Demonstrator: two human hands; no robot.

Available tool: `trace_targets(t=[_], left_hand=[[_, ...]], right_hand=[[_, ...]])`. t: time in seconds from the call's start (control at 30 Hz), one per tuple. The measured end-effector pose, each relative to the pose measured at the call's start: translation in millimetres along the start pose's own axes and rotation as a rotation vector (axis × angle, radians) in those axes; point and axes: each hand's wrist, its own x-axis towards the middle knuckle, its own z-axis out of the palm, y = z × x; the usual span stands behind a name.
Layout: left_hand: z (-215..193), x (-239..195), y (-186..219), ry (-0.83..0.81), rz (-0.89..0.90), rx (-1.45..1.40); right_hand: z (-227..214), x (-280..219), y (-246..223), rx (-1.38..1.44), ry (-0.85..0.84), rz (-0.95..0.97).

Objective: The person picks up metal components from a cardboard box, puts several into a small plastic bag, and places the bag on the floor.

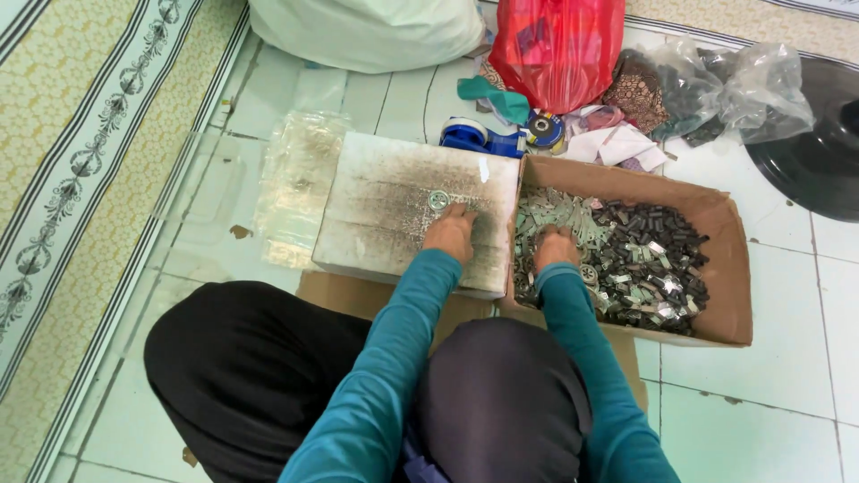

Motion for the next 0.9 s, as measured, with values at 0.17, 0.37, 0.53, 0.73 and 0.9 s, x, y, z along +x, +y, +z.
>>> trace_targets(t=[0.17, 0.37, 0.53, 0.73, 0.9], left_hand=[[-1.3, 14.3, -8.1, -0.040, 0.008, -0.060], [-45.4, -19.3, -3.2, -0.035, -0.034, -0.259], [-68.9, -41.8, -12.5, -0.007, -0.030, -0.114], [-89.7, -34.6, -34.8, -0.155, 0.099, 0.123], [-74.9, 8.9, -50.9, -0.266, 0.379, 0.486]], right_hand=[[10.2, 10.1, 14.6, -0.004, 0.022, 0.013], [35.8, 36.3, 34.2, 0.112, 0.039, -0.070], [34.9, 48.6, 46.0, 0.249, 0.022, 0.011], [-8.0, 30.4, 32.7, 0.532, -0.018, 0.118], [-17.3, 56.9, 59.1, 0.531, -0.029, -0.032]])
